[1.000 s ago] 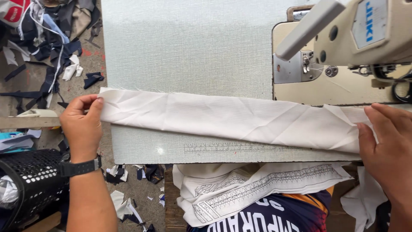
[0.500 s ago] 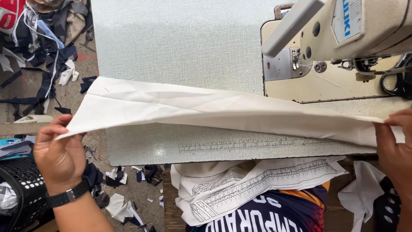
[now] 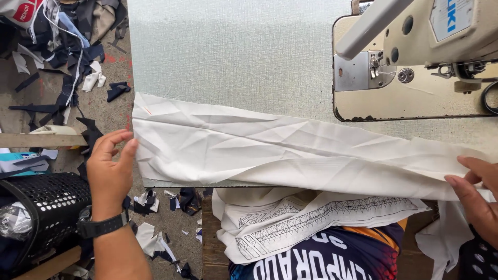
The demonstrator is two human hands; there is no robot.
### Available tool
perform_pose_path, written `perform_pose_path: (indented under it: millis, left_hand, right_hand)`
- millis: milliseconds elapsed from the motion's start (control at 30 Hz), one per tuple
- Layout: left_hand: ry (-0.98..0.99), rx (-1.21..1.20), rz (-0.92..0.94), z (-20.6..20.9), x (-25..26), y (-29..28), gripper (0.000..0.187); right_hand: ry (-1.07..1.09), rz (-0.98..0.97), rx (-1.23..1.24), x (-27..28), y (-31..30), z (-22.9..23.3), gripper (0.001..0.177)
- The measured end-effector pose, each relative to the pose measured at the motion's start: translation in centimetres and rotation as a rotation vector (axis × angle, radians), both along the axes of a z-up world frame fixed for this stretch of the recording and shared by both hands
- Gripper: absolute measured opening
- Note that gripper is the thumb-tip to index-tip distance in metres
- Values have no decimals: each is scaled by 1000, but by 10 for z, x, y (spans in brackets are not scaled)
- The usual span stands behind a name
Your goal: The person cuts a piece of white fabric using a pair of scissors on a work table. They then fold the fabric and align it under the presser foot of a sewing machine before cutting another section of the fabric.
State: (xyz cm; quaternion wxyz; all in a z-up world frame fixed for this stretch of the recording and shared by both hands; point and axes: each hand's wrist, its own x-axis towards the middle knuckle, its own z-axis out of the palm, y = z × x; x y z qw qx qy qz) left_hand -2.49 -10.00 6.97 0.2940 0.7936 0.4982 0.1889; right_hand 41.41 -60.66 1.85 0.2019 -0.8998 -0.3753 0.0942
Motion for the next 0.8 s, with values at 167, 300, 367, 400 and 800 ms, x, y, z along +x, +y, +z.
perform_pose_path:
  millis: [167, 300, 367, 400, 800]
  left_hand:
    - [167, -58, -8, 1, 39, 3, 83]
    - [120, -195, 30, 4, 58, 15, 90]
    - [136, -162, -10, 14, 70, 16, 85]
    - [132, -164, -15, 16, 76, 16, 85]
    - [616, 423, -472, 5, 90, 68, 7]
  right_hand:
    - [-163, 125, 128, 1, 25, 7, 53]
    - [-243, 44, -287, 5, 42, 22, 73]
    - [-274, 36, -488, 1, 47, 27, 27]
    - [-277, 31, -491, 3, 47, 29, 27]
    - [452, -9, -837, 14, 21, 59, 34]
